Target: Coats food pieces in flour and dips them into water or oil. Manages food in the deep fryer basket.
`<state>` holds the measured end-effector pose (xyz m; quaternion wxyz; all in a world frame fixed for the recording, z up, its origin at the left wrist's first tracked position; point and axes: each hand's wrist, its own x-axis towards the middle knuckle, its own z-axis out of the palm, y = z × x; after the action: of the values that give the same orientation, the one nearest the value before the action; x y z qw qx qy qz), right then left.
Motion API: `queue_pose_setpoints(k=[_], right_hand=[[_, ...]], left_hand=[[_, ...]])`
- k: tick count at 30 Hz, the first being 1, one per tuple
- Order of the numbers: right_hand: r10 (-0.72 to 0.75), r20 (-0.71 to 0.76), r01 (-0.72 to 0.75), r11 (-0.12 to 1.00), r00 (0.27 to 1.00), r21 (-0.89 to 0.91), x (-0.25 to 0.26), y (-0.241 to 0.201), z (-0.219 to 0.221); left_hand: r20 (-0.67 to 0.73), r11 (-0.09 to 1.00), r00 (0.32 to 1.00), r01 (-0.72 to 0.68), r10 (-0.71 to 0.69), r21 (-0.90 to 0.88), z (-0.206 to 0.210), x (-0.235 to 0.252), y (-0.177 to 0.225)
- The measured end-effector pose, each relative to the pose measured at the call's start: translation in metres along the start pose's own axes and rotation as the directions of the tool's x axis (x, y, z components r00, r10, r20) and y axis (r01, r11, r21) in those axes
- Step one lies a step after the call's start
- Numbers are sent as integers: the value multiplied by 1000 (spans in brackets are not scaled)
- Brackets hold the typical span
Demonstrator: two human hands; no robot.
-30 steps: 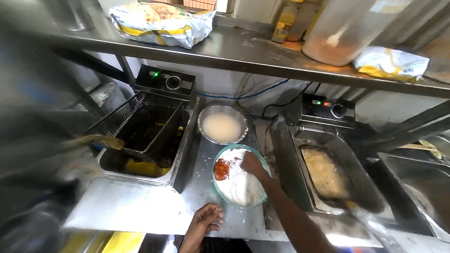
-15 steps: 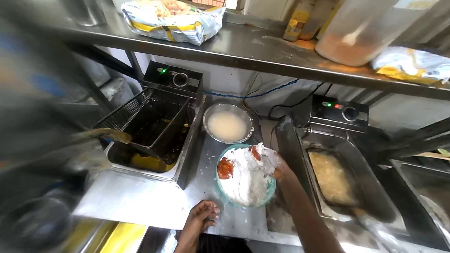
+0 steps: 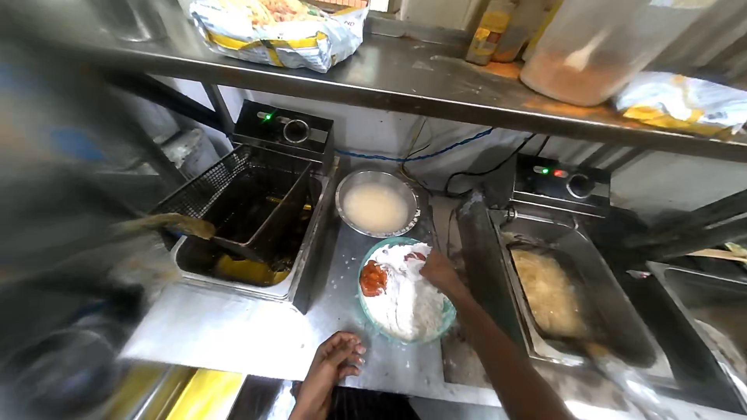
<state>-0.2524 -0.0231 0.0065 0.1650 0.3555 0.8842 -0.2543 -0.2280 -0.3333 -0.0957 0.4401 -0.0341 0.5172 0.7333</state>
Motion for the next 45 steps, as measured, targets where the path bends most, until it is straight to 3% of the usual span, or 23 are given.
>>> queue_pose_setpoints(k=[2, 5, 9, 13, 16, 19, 24, 27, 30, 33, 37, 41, 42, 45], right_hand=[[-29, -80, 30, 999, 996, 13, -15, -6, -9], [-161, -186, 191, 969, 969, 154, -26, 4, -25], [-189, -82, 202, 957, 979, 206, -40, 19, -44], [-202, 89, 167, 940, 975, 296, -45, 40, -26], [-66, 137, 57, 996, 988, 73, -45, 35, -4], [8, 111, 12, 983, 994, -185, -46, 28, 7], [-71, 363, 235, 872, 929, -430, -73, 8, 28], [-59, 344, 236, 834, 937, -499, -54, 3, 60], [-102, 254, 214, 859, 962, -465, -35, -6, 69], [-71, 235, 149, 931, 969, -334, -23, -3, 48], [-59, 299, 98, 988, 952, -117, -41, -4, 2], [-159, 367, 120, 984, 916, 128, -34, 20, -4], [-139, 364, 99, 987, 921, 128, -27, 27, 1], [23, 251, 13, 990, 968, -139, -21, 20, 8]], left_hand=[[-12, 1000, 1000, 1, -1, -5, -4, -2, 1], [-36, 1000, 999, -6, 6, -12, -9, -5, 1], [-67, 999, 997, -22, 23, 29, -11, -6, 0], [-64, 999, 997, -38, 40, 33, -8, -5, 1], [-59, 999, 998, -32, 34, 32, -5, -2, -1], [-66, 998, 997, -29, 32, 57, -4, -1, -2], [-128, 993, 990, -39, 53, 113, -6, -3, 1], [-132, 994, 990, -28, 42, 107, -5, -2, 1], [-115, 993, 992, -39, 52, 110, -2, -2, 2], [-95, 994, 994, -43, 52, 99, -1, 0, 0], [-85, 996, 995, -39, 46, 86, -5, 0, -1], [-89, 997, 996, -25, 31, 69, -6, 2, -2], [-82, 998, 996, -22, 27, 64, -5, 3, -2], [-80, 998, 996, -20, 25, 65, -4, 2, -1]])
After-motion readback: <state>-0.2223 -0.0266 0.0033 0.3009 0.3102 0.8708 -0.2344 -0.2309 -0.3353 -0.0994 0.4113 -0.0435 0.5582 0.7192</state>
